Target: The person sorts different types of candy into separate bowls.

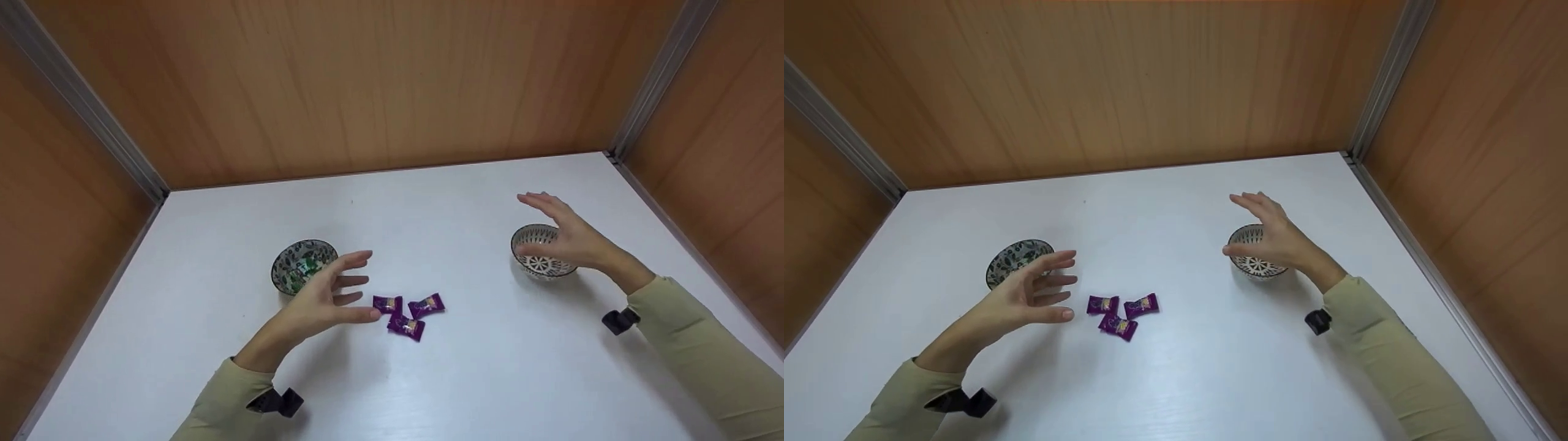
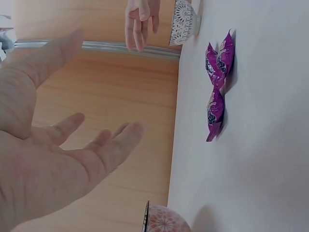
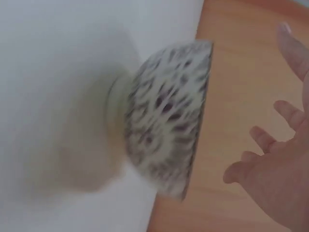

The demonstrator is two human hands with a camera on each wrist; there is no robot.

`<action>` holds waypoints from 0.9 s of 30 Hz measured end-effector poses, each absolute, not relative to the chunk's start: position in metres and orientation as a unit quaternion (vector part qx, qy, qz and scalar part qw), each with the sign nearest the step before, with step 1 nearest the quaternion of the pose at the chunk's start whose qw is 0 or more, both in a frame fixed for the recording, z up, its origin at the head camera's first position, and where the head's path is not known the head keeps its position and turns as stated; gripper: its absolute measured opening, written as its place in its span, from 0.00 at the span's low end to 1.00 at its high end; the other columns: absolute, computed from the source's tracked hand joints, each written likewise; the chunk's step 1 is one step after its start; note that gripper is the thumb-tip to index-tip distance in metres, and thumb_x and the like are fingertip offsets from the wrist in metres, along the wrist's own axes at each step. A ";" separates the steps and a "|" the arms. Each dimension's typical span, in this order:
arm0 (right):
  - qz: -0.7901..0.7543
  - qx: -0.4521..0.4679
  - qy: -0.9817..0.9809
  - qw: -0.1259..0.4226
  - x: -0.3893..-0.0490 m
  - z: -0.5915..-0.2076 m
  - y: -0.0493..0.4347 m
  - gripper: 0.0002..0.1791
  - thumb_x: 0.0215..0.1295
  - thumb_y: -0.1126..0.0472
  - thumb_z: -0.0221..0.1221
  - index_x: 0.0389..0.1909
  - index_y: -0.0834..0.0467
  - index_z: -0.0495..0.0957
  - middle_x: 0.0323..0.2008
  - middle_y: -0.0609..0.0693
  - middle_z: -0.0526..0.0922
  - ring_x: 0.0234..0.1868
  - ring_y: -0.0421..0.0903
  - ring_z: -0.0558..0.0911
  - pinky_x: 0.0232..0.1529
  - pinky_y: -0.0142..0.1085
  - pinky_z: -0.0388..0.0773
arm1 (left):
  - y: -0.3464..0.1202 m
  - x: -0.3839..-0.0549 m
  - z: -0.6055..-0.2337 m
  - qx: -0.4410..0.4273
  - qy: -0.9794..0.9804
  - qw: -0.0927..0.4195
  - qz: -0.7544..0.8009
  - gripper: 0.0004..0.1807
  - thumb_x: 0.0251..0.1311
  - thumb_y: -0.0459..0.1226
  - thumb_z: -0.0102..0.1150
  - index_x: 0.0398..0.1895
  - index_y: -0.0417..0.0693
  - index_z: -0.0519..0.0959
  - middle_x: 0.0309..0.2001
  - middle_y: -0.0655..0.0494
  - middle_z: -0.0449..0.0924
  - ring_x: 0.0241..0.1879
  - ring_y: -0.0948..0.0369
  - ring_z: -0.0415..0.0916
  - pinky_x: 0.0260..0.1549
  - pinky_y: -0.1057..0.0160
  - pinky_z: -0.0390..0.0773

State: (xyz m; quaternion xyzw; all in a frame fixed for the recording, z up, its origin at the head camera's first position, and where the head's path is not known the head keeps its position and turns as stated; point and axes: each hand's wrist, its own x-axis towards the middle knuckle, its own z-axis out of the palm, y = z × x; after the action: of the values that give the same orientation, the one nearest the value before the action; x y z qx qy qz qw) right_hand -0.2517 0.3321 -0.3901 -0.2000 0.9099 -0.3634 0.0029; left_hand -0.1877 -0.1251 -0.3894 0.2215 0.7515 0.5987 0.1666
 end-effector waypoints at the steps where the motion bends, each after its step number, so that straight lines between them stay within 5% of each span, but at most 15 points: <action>1: -0.366 -0.196 0.910 0.006 -0.252 -0.393 0.337 0.54 0.56 0.50 0.76 0.80 0.47 0.56 0.78 0.56 0.53 0.79 0.60 0.46 0.67 0.74 0.47 | -0.125 -0.188 -0.391 0.225 0.751 0.172 0.597 0.51 0.49 0.36 0.81 0.76 0.54 0.63 0.73 0.50 0.60 0.69 0.47 0.66 0.64 0.52 0.71; 9: -0.436 -0.203 0.872 0.089 -0.251 -0.411 0.372 0.65 0.54 0.61 0.77 0.82 0.39 0.41 0.79 0.54 0.41 0.78 0.60 0.43 0.73 0.62 0.45 | -0.119 -0.196 -0.412 0.228 0.733 0.226 0.600 0.48 0.51 0.34 0.79 0.76 0.49 0.64 0.72 0.41 0.61 0.66 0.40 0.66 0.62 0.50 0.73; 15: -0.448 -0.184 0.867 0.122 -0.247 -0.419 0.394 0.68 0.52 0.63 0.77 0.82 0.39 0.36 0.80 0.58 0.41 0.77 0.67 0.46 0.69 0.66 0.53 | -0.109 -0.210 -0.426 0.229 0.746 0.240 0.577 0.44 0.52 0.35 0.78 0.73 0.43 0.67 0.69 0.38 0.65 0.63 0.44 0.70 0.59 0.51 0.76; 19: -0.456 -0.174 0.862 0.139 -0.246 -0.426 0.402 0.68 0.52 0.65 0.76 0.82 0.44 0.36 0.78 0.64 0.48 0.75 0.69 0.54 0.67 0.37 0.64 | -0.103 -0.216 -0.432 0.225 0.755 0.242 0.567 0.43 0.52 0.34 0.78 0.72 0.41 0.68 0.68 0.41 0.68 0.63 0.44 0.70 0.58 0.53 0.77; 22: -0.456 -0.163 0.862 0.150 -0.246 -0.431 0.403 0.66 0.52 0.64 0.76 0.82 0.48 0.39 0.76 0.64 0.52 0.74 0.65 0.57 0.59 0.22 0.61 | -0.103 -0.218 -0.436 0.218 0.762 0.243 0.560 0.43 0.51 0.34 0.78 0.71 0.41 0.69 0.69 0.43 0.69 0.64 0.44 0.70 0.58 0.51 0.76; 27: -0.461 -0.167 0.857 0.160 -0.248 -0.434 0.402 0.63 0.52 0.65 0.76 0.81 0.55 0.43 0.75 0.61 0.56 0.71 0.57 0.59 0.63 0.30 0.59 | -0.104 -0.219 -0.437 0.208 0.790 0.234 0.528 0.41 0.50 0.33 0.79 0.69 0.43 0.72 0.66 0.45 0.71 0.62 0.46 0.72 0.58 0.51 0.75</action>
State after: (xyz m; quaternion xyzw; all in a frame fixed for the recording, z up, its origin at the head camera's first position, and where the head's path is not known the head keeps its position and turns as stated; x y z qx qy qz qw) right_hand -0.2476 0.4021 -0.4337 -0.1665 0.8571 -0.4605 0.1599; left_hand -0.2189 -0.1038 -0.4370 0.2077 0.7897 0.5279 0.2337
